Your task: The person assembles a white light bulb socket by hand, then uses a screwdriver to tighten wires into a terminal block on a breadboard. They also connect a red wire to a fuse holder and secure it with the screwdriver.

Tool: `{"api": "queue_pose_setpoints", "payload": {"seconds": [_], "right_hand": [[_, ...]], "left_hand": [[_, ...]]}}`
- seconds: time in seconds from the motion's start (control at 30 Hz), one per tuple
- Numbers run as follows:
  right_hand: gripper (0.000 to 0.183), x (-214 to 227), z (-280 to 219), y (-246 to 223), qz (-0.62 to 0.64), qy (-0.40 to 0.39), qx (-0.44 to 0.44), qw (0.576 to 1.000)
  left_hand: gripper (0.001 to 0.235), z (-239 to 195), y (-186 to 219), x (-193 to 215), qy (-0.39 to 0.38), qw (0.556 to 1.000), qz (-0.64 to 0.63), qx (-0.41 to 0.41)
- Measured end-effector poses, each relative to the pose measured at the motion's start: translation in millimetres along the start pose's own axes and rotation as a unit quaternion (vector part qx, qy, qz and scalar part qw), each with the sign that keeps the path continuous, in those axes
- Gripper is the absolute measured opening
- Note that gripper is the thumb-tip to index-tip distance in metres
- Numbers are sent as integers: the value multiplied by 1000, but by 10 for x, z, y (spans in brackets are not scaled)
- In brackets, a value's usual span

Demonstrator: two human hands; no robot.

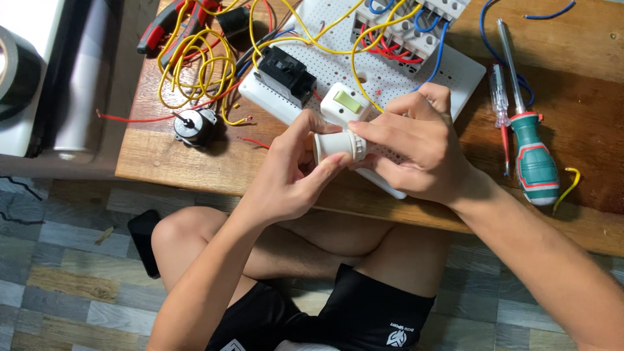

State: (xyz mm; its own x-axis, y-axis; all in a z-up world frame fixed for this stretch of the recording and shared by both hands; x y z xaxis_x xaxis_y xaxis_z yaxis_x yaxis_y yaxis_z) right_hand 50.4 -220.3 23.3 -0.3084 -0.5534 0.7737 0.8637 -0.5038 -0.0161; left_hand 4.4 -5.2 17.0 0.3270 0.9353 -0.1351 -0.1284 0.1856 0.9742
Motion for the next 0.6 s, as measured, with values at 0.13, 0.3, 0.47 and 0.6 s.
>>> {"api": "queue_pose_setpoints", "payload": {"seconds": [0.13, 0.3, 0.47, 0.6], "right_hand": [[28, 0, -5, 20, -3, -19, 0, 1000], [33, -24, -22, 43, 4, -42, 6, 999], [37, -35, -23, 32, -11, -52, 3, 999], [40, -40, -34, 29, -26, -67, 9, 997]], "left_hand": [[22, 5, -21, 11, -8, 1000, -5, -4], [23, 8, 10, 25, -17, 1000, 7, -22], [25, -7, 28, 32, -25, 998, 49, -19], [28, -39, 16, 24, -35, 998, 39, -22]]}}
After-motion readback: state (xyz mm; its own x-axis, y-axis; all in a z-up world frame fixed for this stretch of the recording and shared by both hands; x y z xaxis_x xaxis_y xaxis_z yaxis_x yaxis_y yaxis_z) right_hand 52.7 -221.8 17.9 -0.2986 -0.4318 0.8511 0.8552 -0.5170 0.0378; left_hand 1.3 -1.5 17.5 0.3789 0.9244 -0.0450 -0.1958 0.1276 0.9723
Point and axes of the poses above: each hand's wrist, its own z-axis towards the middle knuckle, its own x-axis out of the back of the hand, y = z × x, the point moved 1 cm from there along z, towards the middle knuckle, and after that the axes turned 13 degrees about -z, right-handed, at the moved point
